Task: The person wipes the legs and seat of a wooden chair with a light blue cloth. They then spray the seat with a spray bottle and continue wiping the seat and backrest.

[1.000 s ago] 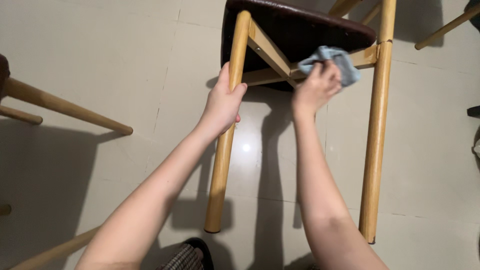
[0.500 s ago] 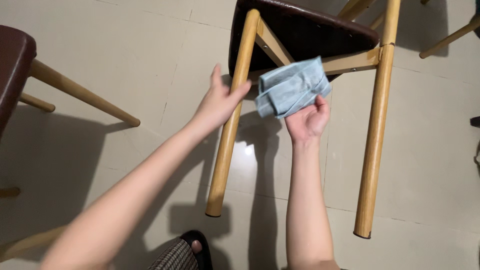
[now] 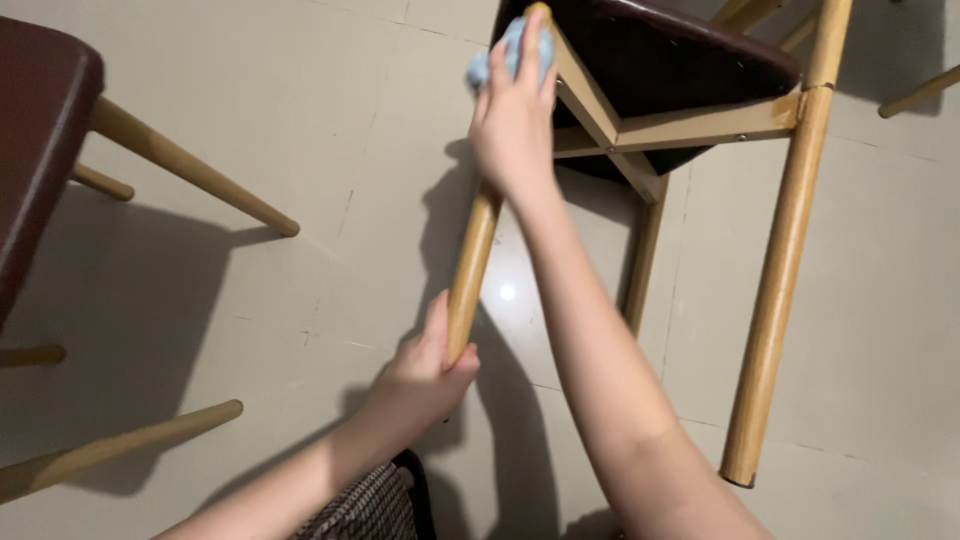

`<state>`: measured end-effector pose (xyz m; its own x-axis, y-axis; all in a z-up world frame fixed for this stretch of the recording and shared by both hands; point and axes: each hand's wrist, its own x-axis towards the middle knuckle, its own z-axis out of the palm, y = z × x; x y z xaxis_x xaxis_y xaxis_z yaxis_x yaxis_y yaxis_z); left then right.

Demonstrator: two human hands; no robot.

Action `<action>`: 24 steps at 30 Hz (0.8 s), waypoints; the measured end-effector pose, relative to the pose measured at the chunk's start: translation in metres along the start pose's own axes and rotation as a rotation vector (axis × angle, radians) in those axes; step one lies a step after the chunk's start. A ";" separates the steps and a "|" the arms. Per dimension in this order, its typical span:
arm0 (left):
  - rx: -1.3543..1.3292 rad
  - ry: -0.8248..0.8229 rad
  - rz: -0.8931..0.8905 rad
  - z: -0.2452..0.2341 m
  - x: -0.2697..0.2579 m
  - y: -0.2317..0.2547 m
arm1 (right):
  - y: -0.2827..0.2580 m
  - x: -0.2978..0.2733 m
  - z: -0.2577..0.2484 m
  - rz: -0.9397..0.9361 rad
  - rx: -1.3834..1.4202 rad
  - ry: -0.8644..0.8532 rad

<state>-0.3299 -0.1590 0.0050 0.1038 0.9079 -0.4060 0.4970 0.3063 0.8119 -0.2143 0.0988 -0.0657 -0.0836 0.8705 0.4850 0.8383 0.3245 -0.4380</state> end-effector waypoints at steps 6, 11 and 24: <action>-0.100 -0.071 -0.221 -0.001 0.002 0.014 | -0.020 -0.027 -0.022 0.180 0.252 -0.092; -0.005 -0.051 -0.109 -0.004 0.006 0.014 | -0.042 -0.111 -0.047 0.328 0.884 -0.040; 0.058 0.109 0.146 0.011 0.018 -0.024 | -0.018 -0.080 -0.017 0.754 1.218 -0.083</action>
<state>-0.3300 -0.1531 -0.0262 0.0862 0.9680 -0.2357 0.5326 0.1552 0.8320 -0.2130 0.0173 -0.0835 0.0987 0.9792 -0.1774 -0.2755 -0.1444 -0.9504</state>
